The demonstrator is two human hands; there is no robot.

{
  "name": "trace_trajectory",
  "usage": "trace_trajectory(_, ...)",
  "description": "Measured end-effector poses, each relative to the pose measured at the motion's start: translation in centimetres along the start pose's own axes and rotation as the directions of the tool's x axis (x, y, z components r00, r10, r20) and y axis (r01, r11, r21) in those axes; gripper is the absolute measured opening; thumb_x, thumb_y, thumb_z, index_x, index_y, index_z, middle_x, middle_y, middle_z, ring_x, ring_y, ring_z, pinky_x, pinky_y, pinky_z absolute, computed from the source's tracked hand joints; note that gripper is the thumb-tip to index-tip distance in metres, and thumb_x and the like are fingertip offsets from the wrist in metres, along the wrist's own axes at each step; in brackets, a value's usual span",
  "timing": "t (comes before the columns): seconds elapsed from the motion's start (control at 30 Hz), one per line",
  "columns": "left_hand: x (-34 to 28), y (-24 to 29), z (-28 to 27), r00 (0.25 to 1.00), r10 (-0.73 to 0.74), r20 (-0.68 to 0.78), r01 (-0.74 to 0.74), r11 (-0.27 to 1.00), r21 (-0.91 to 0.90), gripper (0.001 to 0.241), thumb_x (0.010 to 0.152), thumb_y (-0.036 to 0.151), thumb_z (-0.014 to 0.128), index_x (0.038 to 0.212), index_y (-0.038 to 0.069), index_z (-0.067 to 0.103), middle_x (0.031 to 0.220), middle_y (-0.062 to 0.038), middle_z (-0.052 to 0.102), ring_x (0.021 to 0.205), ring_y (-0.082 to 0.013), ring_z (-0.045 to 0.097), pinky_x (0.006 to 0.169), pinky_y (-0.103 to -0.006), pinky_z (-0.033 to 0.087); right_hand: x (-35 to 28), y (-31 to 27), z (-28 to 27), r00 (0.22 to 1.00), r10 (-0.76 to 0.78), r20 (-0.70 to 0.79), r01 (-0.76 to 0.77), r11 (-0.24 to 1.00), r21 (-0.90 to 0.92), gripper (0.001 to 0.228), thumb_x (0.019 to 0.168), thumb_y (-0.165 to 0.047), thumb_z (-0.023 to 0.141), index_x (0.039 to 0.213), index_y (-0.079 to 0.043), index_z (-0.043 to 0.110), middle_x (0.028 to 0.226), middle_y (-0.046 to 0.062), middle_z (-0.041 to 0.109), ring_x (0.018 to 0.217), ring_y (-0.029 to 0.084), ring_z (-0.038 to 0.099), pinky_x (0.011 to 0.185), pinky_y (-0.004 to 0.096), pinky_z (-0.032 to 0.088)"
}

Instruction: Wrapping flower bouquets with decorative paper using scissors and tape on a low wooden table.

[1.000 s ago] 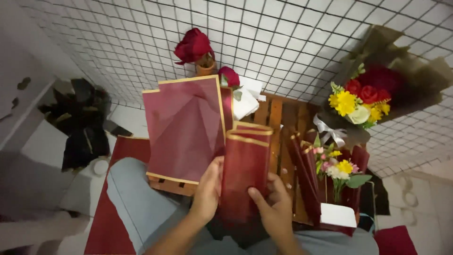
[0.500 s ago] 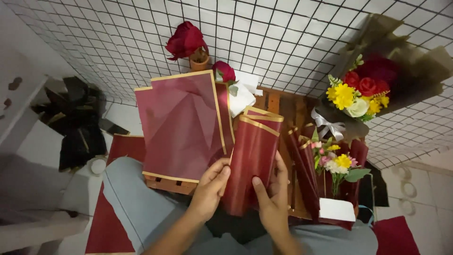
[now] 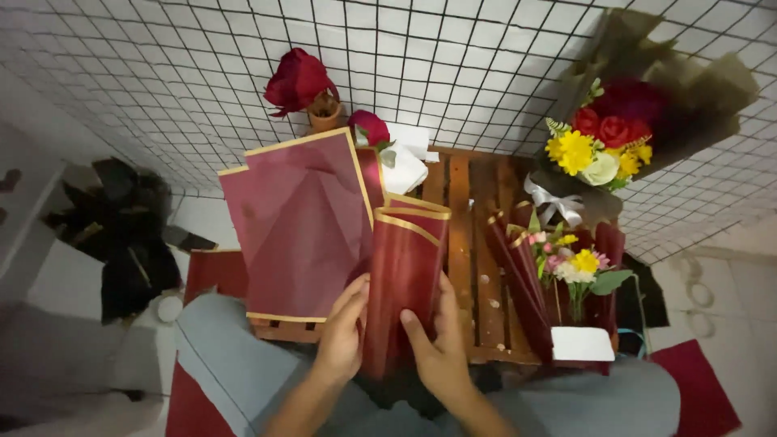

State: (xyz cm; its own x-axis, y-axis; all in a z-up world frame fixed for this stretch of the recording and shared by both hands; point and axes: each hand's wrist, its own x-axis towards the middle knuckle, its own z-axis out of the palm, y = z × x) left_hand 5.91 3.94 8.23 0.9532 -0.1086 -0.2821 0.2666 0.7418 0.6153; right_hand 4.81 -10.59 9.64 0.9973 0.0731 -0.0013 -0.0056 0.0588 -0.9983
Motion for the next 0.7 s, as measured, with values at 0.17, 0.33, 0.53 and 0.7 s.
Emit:
trace_trajectory(0.17, 0.9, 1.1, -2.7, 0.999, 0.032, -0.016, -0.030, 0.997, 0.065, 0.038, 0.103, 0.011, 0.043, 0.132, -0.007, 0.061, 0.121, -0.017, 0.069, 0.103, -0.0209, 0.061, 0.090, -0.0304, 0.045, 0.3, 0.4, 2.3, 0.999, -0.045, 0.012, 0.045, 0.999, 0.025, 0.068, 0.093, -0.008, 0.058, 0.155, -0.005, 0.030, 0.147, 0.017, 0.055, 0.127, 0.027, 0.062, 0.106, 0.038, 0.050)
trace_trajectory(0.33, 1.3, 2.8, -2.2, 1.000, 0.011, -0.021, -0.007, 0.986, 0.165, 0.038, 0.099, 0.005, 0.052, 0.130, -0.012, 0.064, 0.122, -0.021, 0.072, 0.105, -0.0237, 0.065, 0.093, -0.0324, 0.049, 1.2, 1.7, 2.0, 0.998, -0.061, -0.025, 0.063, 0.994, 0.084, 0.064, 0.093, -0.003, 0.058, 0.153, -0.004, 0.035, 0.140, 0.017, 0.062, 0.118, 0.023, 0.065, 0.099, 0.034, 0.052)
trace_trajectory(0.53, 2.9, 1.2, -1.1, 0.967, 0.187, -0.171, -0.114, 0.925, 0.364, 0.034, 0.098, 0.011, 0.058, 0.122, -0.009, 0.071, 0.109, -0.013, 0.074, 0.094, -0.0170, 0.063, 0.087, -0.0279, 0.048, 4.7, 1.0, -1.5, 0.971, -0.206, -0.123, 0.197, 0.977, -0.083, 0.072, 0.093, -0.007, 0.061, 0.157, -0.005, 0.028, 0.140, 0.014, 0.052, 0.118, 0.022, 0.055, 0.101, 0.034, 0.045)
trace_trajectory(0.7, 3.9, -0.6, -0.3, 0.966, 0.259, 0.022, -0.254, 0.927, 0.276, 0.029, 0.102, 0.006, 0.054, 0.119, -0.012, 0.070, 0.117, -0.013, 0.071, 0.102, -0.0183, 0.062, 0.093, -0.0293, 0.048, 4.0, 0.7, -1.9, 0.989, -0.147, -0.021, 0.131, 0.930, -0.345, 0.051, 0.077, -0.022, 0.081, 0.120, 0.000, 0.065, 0.112, 0.012, 0.071, 0.094, 0.022, 0.073, 0.083, 0.033, 0.060)
